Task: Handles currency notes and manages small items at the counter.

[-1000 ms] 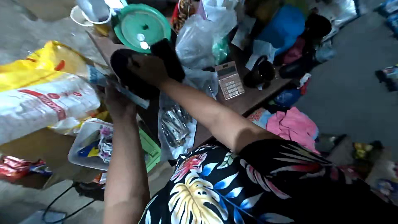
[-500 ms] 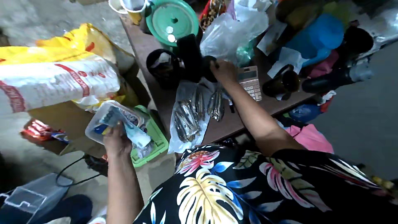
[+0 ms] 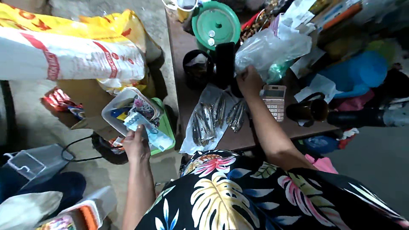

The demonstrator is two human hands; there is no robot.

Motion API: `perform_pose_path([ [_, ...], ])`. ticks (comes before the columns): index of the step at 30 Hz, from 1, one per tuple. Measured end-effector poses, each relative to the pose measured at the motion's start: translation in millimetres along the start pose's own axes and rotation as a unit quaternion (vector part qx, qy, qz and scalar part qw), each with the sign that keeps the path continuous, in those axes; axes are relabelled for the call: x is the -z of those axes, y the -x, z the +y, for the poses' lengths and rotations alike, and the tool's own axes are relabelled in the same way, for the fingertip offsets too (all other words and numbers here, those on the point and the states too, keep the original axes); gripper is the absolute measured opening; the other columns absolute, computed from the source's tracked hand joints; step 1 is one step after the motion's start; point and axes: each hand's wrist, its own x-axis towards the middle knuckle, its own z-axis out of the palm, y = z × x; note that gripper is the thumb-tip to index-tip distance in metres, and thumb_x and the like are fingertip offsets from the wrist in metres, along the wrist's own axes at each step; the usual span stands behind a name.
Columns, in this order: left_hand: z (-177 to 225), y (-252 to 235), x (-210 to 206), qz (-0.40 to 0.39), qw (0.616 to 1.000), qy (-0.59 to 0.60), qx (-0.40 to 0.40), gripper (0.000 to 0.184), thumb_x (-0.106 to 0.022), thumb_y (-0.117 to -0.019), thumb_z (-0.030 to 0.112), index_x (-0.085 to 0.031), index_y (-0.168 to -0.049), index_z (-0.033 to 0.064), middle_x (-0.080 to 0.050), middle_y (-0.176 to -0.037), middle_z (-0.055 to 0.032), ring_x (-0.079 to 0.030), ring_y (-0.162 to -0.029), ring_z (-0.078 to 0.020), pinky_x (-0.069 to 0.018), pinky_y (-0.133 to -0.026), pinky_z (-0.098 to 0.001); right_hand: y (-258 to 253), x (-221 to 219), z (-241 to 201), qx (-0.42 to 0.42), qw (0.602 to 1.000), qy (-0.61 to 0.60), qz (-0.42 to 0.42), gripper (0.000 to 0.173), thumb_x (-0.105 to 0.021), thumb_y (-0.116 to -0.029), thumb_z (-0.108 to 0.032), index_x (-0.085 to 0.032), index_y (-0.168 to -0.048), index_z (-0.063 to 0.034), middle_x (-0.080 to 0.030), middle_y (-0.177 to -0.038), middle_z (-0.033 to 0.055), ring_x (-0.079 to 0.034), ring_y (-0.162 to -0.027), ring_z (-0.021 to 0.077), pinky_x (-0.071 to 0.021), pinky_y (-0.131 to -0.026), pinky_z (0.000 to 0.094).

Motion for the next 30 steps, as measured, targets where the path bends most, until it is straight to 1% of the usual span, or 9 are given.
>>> perform_pose_path([
  [3, 6, 4, -7, -0.011, 1.000, 0.002, -0.025, 0.008, -0.060, -0.1001, 0.006, -0.066, -0.099, 0.0104, -0.073, -0.086, 0.0054, -0.069, -0.076, -0.0046, -0.0594, -0.071, -0.0247, -5, 3, -45, 0.218, 0.974, -0.047, -0.045, 0.032, -0.059, -0.1020, -0.028, -0.070, -0.118, -0.0024, -0.065, -0.122, 0.0212, -0.068, -0.105, 0.0345, -0.0563, -0.088, 0.0526],
  [5, 8, 4, -11, -0.020, 0.999, 0.014, -0.029, 0.009, -0.060, -0.1001, 0.005, -0.067, -0.100, 0.0101, -0.073, -0.087, 0.0052, -0.069, -0.076, -0.0048, -0.0597, -0.072, -0.0248, -12, 0, -71, 0.337, 0.935, -0.036, -0.102, 0.025, -0.061, -0.1000, -0.023, -0.076, -0.114, -0.0098, -0.067, -0.116, 0.0191, -0.069, -0.101, 0.0336, -0.0568, -0.085, 0.0546],
  [6, 8, 4, -12, -0.023, 0.999, 0.019, -0.030, 0.009, -0.060, -0.1000, 0.005, -0.068, -0.100, 0.0100, -0.073, -0.087, 0.0050, -0.069, -0.076, -0.0049, -0.0597, -0.072, -0.0247, -16, -3, -81, 0.366, 0.922, 0.000, -0.129, 0.024, -0.060, -0.0997, -0.022, -0.077, -0.114, -0.0126, -0.069, -0.115, 0.0175, -0.070, -0.100, 0.0343, -0.0559, -0.083, 0.0570],
  [8, 9, 4, -12, -0.026, 0.999, 0.027, -0.032, 0.009, -0.061, -0.0997, 0.005, -0.068, -0.101, 0.0101, -0.074, -0.087, 0.0045, -0.069, -0.076, -0.0049, -0.0596, -0.071, -0.0244, -22, -4, -94, 0.370, 0.915, 0.059, -0.152, 0.025, -0.058, -0.1010, -0.019, -0.077, -0.116, -0.0112, -0.069, -0.117, 0.0183, -0.069, -0.102, 0.0382, -0.0547, -0.083, 0.0609],
  [12, 9, 3, -6, -0.026, 0.999, 0.026, -0.035, 0.011, -0.061, -0.0990, 0.004, -0.069, -0.102, 0.0089, -0.074, -0.089, 0.0039, -0.069, -0.076, -0.0051, -0.0594, -0.071, -0.0243, -37, -1, -100, 0.350, 0.921, 0.093, -0.144, 0.027, -0.056, -0.1028, -0.020, -0.075, -0.121, -0.0114, -0.067, -0.122, 0.0187, -0.069, -0.104, 0.0389, -0.0539, -0.086, 0.0612],
  [16, 6, 0, -4, -0.012, 0.999, 0.024, -0.019, 0.010, -0.062, -0.0980, 0.003, -0.069, -0.099, 0.0093, -0.074, -0.085, 0.0048, -0.068, -0.072, -0.0039, -0.0585, -0.068, -0.0229, -43, -2, -101, 0.350, 0.921, 0.106, -0.133, 0.029, -0.060, -0.1022, -0.026, -0.074, -0.120, -0.0086, -0.067, -0.120, 0.0188, -0.070, -0.101, 0.0383, -0.0548, -0.085, 0.0594],
  [21, 8, -1, -13, -0.023, 0.999, 0.020, -0.013, 0.011, -0.061, -0.0982, 0.004, -0.069, -0.096, 0.0115, -0.073, -0.084, 0.0062, -0.069, -0.074, -0.0039, -0.0588, -0.071, -0.0236, -48, -9, -100, 0.346, 0.929, 0.084, -0.103, 0.033, -0.052, -0.1050, -0.028, -0.075, -0.113, -0.0064, -0.065, -0.117, 0.0195, -0.070, -0.093, 0.0365, -0.0564, -0.078, 0.0561],
  [25, 9, -2, -19, -0.037, 0.999, 0.032, 0.001, 0.009, -0.063, -0.0979, 0.005, -0.068, -0.100, 0.0115, -0.073, -0.087, 0.0052, -0.068, -0.075, -0.0042, -0.0581, -0.070, -0.0234, -54, -4, -103, 0.308, 0.943, 0.047, -0.114, 0.033, -0.052, -0.1056, -0.027, -0.073, -0.115, -0.0043, -0.063, -0.121, 0.0196, -0.068, -0.101, 0.0353, -0.0567, -0.084, 0.0538],
  [30, 8, -2, -19, -0.044, 0.999, 0.029, 0.002, 0.008, -0.064, -0.0974, 0.005, -0.069, -0.099, 0.0117, -0.073, -0.087, 0.0056, -0.068, -0.075, -0.0040, -0.0582, -0.071, -0.0234, -60, -3, -104, 0.304, 0.945, 0.039, -0.113, 0.032, -0.060, -0.1036, -0.032, -0.073, -0.119, -0.0077, -0.064, -0.118, 0.0180, -0.067, -0.104, 0.0338, -0.0550, -0.088, 0.0518],
])
